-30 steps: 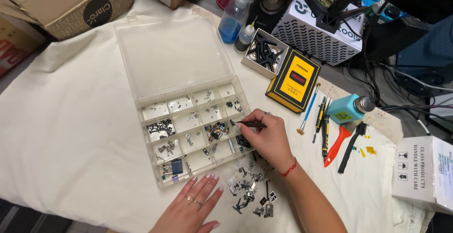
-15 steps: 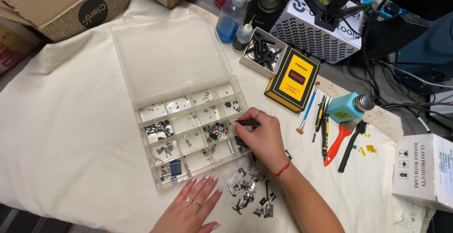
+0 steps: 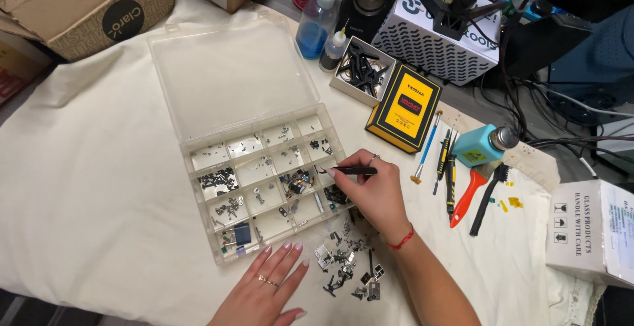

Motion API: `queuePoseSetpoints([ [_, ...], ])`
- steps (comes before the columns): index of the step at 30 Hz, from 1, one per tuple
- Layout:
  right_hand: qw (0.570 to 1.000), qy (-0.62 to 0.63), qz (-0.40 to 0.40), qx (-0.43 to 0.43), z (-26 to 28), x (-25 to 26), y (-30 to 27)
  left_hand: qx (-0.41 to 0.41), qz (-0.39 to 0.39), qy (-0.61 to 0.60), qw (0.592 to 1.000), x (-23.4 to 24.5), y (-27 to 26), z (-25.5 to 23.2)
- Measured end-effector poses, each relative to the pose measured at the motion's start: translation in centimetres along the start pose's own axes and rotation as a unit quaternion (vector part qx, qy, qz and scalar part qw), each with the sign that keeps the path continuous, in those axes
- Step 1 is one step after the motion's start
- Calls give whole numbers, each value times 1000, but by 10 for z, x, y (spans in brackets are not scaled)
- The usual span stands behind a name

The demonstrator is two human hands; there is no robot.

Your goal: The person uses tweezers to pick up small electronic components from a pile on a white cloth and places them into a compartmentalized plastic organizer box. The person repeatedly sorts the parts into different sections of the box throughout the video.

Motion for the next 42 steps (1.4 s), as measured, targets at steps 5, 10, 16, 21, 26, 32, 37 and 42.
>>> queuePoseSetpoints([
  [5, 998, 50, -43, -12, -8, 27, -16, -3, -6, -9, 1000, 3, 1, 0],
  [10, 992, 88, -83, 22, -28, 57, -42, -7, -5, -1, 1000, 3, 0, -2],
  [16, 984, 141, -110, 24, -77, 72, -72, -8, -13, 40, 999, 12, 3, -5],
  [21, 981, 174, -82, -40, -123, 72, -91, 6, -10, 28, 1000, 13, 4, -5],
  [26, 963, 249, -74, -65, -157, 71, -109, 9, -5, 24, 1000, 16, 6, -6],
  [32, 942, 316, -58, -93, -176, 68, -109, 13, -7, 37, 999, 17, 7, -7],
  [37, 940, 318, -66, -104, -173, 70, -104, 14, -1, 38, 999, 14, 7, -5],
  [42, 955, 280, -64, -79, -165, 69, -104, 13, 3, 38, 999, 18, 8, -7],
])
Point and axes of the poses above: each hand's wrist, its own y-axis towards the middle knuckle, its own x-axis out of the back of the hand, z = x × y, the point moved 6 cm from there along y, towards the middle knuckle, and after that the axes turned 5 degrees about -z, right-handed, at the moved point
